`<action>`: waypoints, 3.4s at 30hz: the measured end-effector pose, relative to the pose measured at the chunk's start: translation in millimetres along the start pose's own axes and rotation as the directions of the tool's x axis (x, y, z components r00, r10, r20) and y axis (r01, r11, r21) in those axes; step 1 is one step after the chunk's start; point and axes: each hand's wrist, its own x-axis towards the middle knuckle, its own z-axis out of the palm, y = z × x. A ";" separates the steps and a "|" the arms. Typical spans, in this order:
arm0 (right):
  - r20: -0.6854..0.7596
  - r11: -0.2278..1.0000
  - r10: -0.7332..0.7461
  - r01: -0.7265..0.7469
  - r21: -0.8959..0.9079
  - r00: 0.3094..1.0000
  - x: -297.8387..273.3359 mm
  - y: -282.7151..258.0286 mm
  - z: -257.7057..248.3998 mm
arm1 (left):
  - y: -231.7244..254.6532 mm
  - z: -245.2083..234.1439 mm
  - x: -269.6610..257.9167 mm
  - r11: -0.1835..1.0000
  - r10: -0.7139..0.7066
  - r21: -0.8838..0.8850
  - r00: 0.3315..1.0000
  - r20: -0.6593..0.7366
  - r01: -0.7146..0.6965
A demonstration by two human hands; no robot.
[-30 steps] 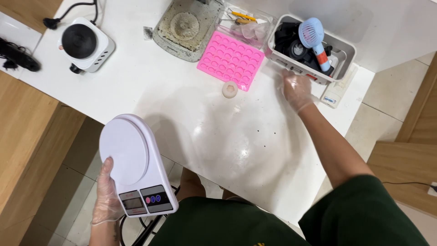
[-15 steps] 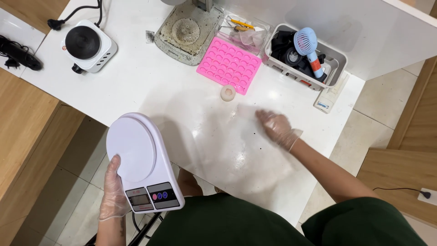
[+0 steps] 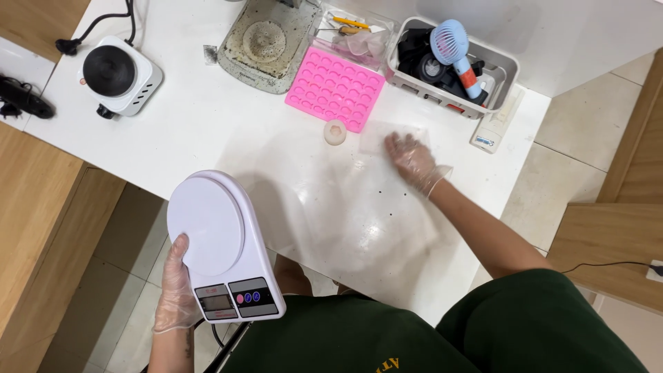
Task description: Cleaning and organizing a candle production workspace.
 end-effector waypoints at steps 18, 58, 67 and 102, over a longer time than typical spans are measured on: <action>-0.002 0.939 0.313 -0.309 0.150 0.950 -61.0 30.7 -6.2 | -23.2 6.8 4.4 0.997 0.019 -0.079 0.990 0.137 -0.008; 0.251 0.918 0.366 -0.391 0.059 0.896 -168.8 -62.7 -44.3 | 19.3 148.4 -29.6 0.962 -0.193 0.240 0.946 0.262 0.130; 0.153 0.435 0.730 -0.625 0.648 0.666 -196.8 -52.6 -126.1 | -27.5 273.8 54.8 0.825 -0.139 0.522 0.815 0.562 -0.219; 0.000 0.681 0.664 -0.604 0.414 0.748 -192.7 -99.9 -72.0 | -44.0 291.0 134.6 -0.001 0.476 0.650 0.571 0.669 -0.760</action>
